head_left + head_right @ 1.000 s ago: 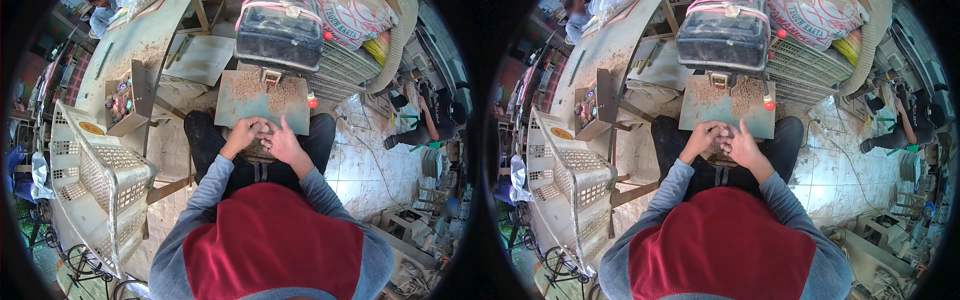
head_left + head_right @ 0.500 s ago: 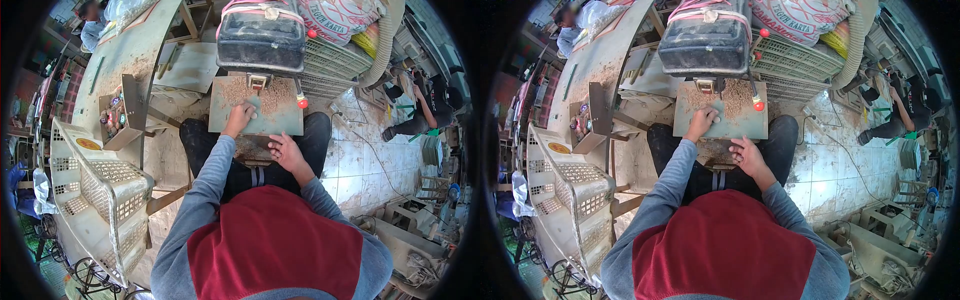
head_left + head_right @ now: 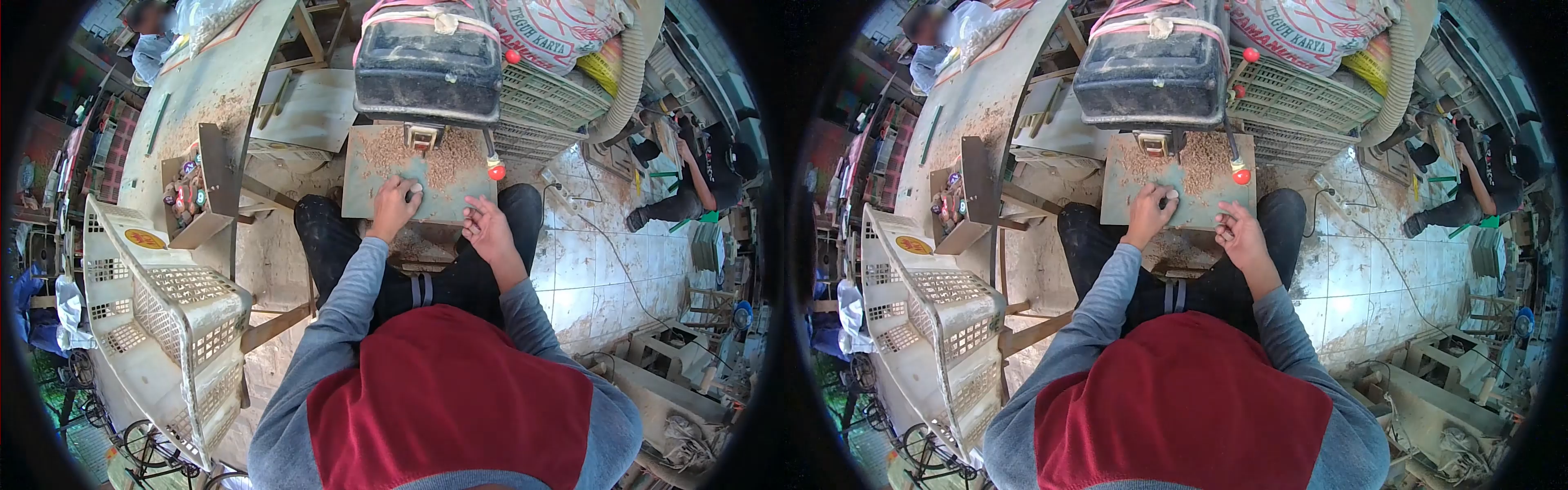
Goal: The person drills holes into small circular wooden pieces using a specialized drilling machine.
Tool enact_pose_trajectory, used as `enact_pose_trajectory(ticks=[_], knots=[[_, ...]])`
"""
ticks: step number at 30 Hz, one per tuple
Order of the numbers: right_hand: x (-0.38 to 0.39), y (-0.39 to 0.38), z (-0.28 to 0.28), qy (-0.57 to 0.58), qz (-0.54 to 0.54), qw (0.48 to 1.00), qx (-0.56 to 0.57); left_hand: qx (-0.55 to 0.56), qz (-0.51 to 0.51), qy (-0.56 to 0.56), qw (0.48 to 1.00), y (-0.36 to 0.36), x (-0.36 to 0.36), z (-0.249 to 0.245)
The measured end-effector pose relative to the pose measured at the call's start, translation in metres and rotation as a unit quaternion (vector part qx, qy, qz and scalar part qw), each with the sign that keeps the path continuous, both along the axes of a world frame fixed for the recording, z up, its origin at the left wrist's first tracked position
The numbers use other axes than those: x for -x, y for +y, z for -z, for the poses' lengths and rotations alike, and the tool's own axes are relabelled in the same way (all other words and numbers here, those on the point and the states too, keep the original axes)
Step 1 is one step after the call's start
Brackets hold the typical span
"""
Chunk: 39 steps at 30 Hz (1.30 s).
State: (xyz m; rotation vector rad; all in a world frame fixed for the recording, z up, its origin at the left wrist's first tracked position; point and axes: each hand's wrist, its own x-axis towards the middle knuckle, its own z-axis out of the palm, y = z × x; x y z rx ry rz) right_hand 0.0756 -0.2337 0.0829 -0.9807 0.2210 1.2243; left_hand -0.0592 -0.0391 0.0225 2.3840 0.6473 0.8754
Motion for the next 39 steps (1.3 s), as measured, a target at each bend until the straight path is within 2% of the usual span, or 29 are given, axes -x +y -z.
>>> enact_pose_trajectory(ticks=[5,9,12,14,17,19,20,22,23,25,26,28,31,32,34,39], knots=[[-0.013,-0.002,-0.007,-0.031,0.019,0.999,-0.029,0.061,-0.032,0.062,0.996,0.001,-0.003,0.003],[-0.017,-0.008,-0.008,-0.037,0.037,0.998,-0.016,0.064,-0.038,0.035,0.997,-0.005,-0.001,0.0],[-0.019,-0.012,-0.005,-0.034,0.046,0.998,-0.008,0.04,-0.005,0.001,0.999,0.003,0.003,-0.002],[-0.018,-0.013,-0.005,-0.032,0.05,0.998,-0.003,0.057,0.047,0.033,0.997,0.009,0.005,0.0],[-0.019,-0.011,-0.02,-0.039,0.068,0.997,-0.008,0.081,0.045,0.057,0.994,0.014,0.002,0.0],[-0.02,-0.009,-0.041,-0.158,0.025,0.985,-0.062,0.055,0.026,0.046,0.997,0.017,-0.007,0.006],[-0.022,-0.007,-0.047,-0.158,0.025,0.985,-0.062,0.031,0.006,0.036,0.999,0.018,-0.014,0.01],[-0.027,-0.002,-0.063,-0.383,-0.047,0.923,-0.016,0.027,-0.009,0.026,0.999,0.024,-0.029,0.013],[-0.027,0.001,-0.074,-0.384,-0.047,0.922,-0.016,0.021,-0.024,0.016,0.999,0.026,-0.036,0.013],[-0.021,0.014,-0.102,-0.485,-0.046,0.873,0.019,0.018,-0.037,0.001,0.999,0.03,-0.05,0.014],[-0.022,0.017,-0.106,-0.487,-0.045,0.872,0.019,0.016,-0.051,-0.011,0.999,0.032,-0.054,0.015],[-0.026,0.024,-0.11,-0.557,-0.085,0.826,0.029,0.027,-0.057,0.003,0.998,0.032,-0.057,0.012],[-0.039,0.024,-0.104,-0.567,-0.141,0.809,0.065,0.035,-0.072,0.035,0.996,0.029,-0.058,0.008],[-0.041,0.024,-0.101,-0.565,-0.142,0.81,0.065,0.031,-0.079,0.052,0.995,0.028,-0.057,0.007],[-0.046,0.026,-0.094,-0.598,-0.163,0.776,0.113,0.038,-0.08,0.051,0.995,0.027,-0.056,0.004],[-0.065,0.04,-0.066,-0.646,-0.158,0.736,0.129,0.04,-0.078,0.048,0.995,0.027,-0.057,0.004]])
